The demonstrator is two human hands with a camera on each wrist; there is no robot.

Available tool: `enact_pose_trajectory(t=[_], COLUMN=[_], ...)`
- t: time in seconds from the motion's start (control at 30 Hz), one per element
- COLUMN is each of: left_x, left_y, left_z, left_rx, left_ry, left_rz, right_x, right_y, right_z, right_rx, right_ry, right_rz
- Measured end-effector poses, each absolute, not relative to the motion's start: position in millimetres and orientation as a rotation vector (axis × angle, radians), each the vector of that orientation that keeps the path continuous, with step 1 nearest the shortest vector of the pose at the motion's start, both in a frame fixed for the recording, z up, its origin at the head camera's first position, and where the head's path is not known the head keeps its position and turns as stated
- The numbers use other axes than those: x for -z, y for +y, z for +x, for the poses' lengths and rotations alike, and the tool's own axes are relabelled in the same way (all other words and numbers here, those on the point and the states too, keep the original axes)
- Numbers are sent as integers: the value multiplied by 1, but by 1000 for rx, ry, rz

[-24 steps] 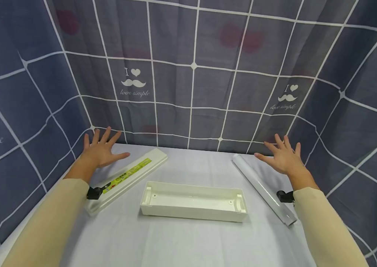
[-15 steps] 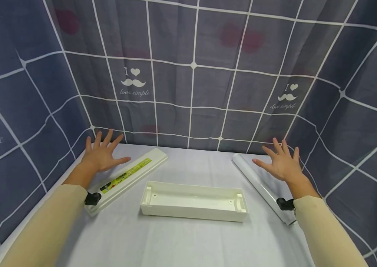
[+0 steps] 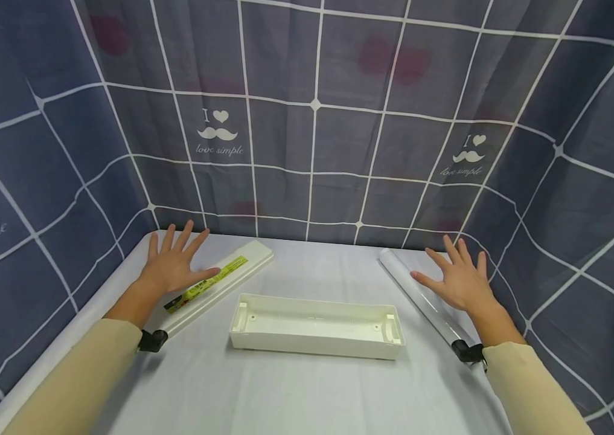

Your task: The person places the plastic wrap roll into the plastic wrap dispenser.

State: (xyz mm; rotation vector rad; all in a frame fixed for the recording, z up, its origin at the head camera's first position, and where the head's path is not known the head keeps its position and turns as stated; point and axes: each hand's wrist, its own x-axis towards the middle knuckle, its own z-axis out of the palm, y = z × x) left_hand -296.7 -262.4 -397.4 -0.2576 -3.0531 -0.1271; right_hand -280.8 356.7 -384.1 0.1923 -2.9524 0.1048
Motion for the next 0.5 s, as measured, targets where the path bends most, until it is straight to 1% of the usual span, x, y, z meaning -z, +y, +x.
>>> enact_pose_trajectory(t=[0.5], left_x=[420], left_y=[-244], left_z=[-271], left_rx=[231], left_ry=[-2952], left_rz=[-366], right_x=[416], right_y=[351], right_z=[-246], right_rx=[-271], right_ry=[-2849], right_rz=[267])
